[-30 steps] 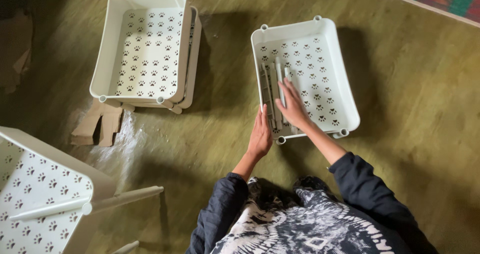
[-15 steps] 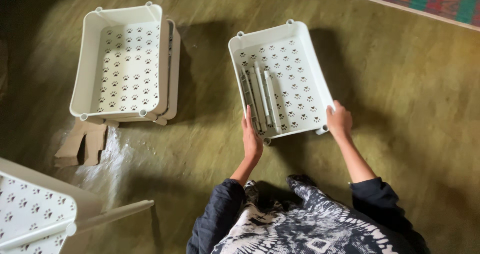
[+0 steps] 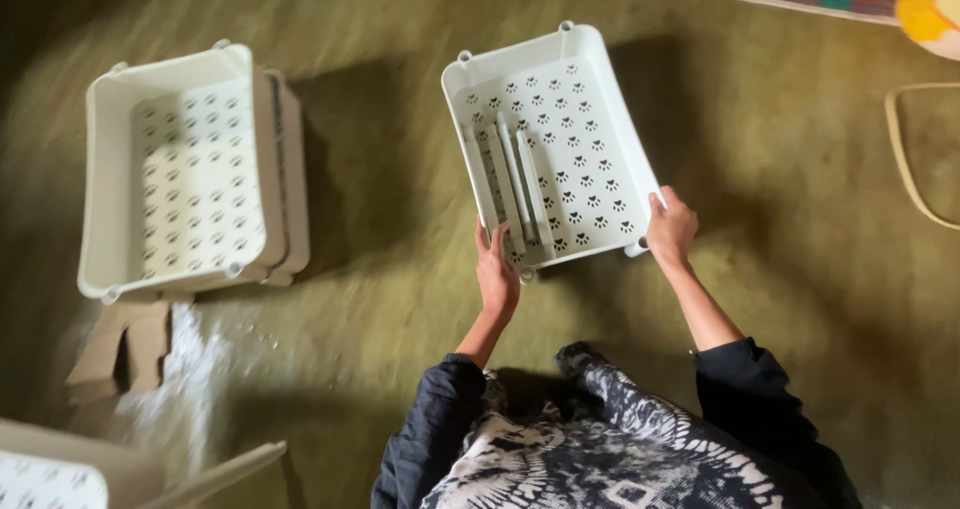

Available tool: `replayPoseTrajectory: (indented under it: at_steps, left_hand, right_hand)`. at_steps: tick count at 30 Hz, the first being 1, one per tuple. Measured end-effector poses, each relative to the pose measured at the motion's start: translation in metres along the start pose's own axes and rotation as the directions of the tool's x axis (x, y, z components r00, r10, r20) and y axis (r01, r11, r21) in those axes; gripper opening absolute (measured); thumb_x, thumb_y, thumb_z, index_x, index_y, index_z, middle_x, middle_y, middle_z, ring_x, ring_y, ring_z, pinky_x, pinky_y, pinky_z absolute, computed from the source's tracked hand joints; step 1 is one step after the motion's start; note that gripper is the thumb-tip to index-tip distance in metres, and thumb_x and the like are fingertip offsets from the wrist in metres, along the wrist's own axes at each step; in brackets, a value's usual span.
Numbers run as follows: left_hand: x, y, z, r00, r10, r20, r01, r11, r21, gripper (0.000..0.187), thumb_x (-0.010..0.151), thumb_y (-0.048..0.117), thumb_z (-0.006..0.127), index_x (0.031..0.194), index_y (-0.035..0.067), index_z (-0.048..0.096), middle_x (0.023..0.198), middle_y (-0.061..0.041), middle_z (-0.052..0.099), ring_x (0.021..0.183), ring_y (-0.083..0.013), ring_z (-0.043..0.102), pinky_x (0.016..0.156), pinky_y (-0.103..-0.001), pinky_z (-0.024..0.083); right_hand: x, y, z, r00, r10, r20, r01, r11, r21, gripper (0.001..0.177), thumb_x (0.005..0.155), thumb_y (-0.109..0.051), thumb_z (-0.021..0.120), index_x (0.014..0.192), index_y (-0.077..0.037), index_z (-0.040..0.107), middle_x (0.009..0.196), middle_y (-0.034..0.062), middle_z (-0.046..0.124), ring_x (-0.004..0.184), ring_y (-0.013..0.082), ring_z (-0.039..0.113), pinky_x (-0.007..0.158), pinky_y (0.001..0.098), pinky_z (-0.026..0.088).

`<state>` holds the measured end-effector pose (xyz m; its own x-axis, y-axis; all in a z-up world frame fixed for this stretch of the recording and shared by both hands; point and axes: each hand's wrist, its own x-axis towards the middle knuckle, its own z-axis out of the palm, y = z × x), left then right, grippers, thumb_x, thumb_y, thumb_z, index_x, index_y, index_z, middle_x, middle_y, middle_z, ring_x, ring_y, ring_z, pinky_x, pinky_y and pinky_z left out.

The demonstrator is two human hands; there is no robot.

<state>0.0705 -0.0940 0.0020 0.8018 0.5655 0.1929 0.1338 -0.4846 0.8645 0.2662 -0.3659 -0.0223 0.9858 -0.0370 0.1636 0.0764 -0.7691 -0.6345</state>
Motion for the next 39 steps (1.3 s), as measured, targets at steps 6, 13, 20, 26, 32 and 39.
replayPoseTrajectory:
  at_steps: [6,13,20,26,32,39]
  left_hand:
    - [0.025,0.045,0.073,0.972,0.094,0.216,-0.118,0.988,0.100,0.067,0.080,-0.017,0.064,0.141,0.009,0.059,0.180,-0.021,0.032,0.109,-0.0494,0.073,0.081,-0.054,0.063]
    - [0.028,0.080,0.201,0.896,0.276,0.347,-0.297,0.955,0.008,0.050,0.086,-0.005,0.076,0.133,0.004,0.058,0.176,-0.028,0.034,0.118,-0.0495,0.070,0.083,-0.053,0.065]
    - [0.012,0.124,0.302,0.793,0.381,0.475,-0.495,0.858,0.139,0.065,0.078,0.003,0.081,0.139,-0.005,0.059,0.167,-0.026,0.048,0.141,-0.0414,0.060,0.113,-0.050,0.052]
    - [-0.009,0.142,0.350,0.759,0.384,0.526,-0.526,0.838,0.147,0.061,0.083,-0.004,0.071,0.144,-0.005,0.061,0.162,-0.026,0.055,0.143,-0.0406,0.060,0.118,-0.049,0.049]
    - [-0.020,0.150,0.376,0.733,0.383,0.562,-0.540,0.830,0.139,0.065,0.088,-0.005,0.068,0.152,-0.006,0.056,0.165,-0.026,0.053,0.151,-0.0398,0.054,0.124,-0.052,0.044]
    - [-0.025,0.154,0.375,0.697,0.344,0.629,-0.498,0.864,0.080,0.076,0.093,-0.002,0.062,0.166,0.001,0.042,0.175,-0.020,0.044,0.162,-0.0374,0.044,0.130,-0.056,0.038]
  right_hand:
    - [0.024,0.070,-0.072,0.979,0.047,-0.199,-0.053,0.998,-0.023,0.022,0.111,-0.028,0.075,0.112,-0.006,0.072,0.098,0.0244,0.076,0.089,0.0482,0.074,0.076,0.0551,0.055]
    - [0.033,0.153,-0.172,0.933,0.203,-0.297,-0.204,0.979,0.027,0.023,0.115,-0.028,0.073,0.116,-0.005,0.073,0.095,0.0251,0.074,0.086,0.0464,0.072,0.079,0.0531,0.054]
    - [0.020,0.213,-0.244,0.861,0.324,-0.393,-0.358,0.934,-0.015,0.025,0.115,-0.028,0.073,0.116,-0.003,0.074,0.102,0.0278,0.075,0.093,0.0495,0.072,0.083,0.0558,0.054]
    - [0.010,0.240,-0.272,0.827,0.289,-0.482,-0.366,0.928,-0.070,0.025,0.113,-0.030,0.075,0.120,-0.006,0.078,0.107,0.0265,0.077,0.098,0.0487,0.074,0.085,0.0555,0.056]
    - [0.003,0.253,-0.285,0.802,0.380,-0.460,-0.452,0.891,-0.053,0.026,0.115,-0.030,0.075,0.117,-0.004,0.077,0.105,0.0278,0.076,0.096,0.0493,0.072,0.087,0.0554,0.056]
    - [0.001,0.254,-0.288,0.842,0.272,-0.467,-0.344,0.936,-0.075,0.025,0.111,-0.028,0.074,0.120,-0.005,0.078,0.103,0.0256,0.077,0.094,0.0474,0.074,0.086,0.0545,0.056]
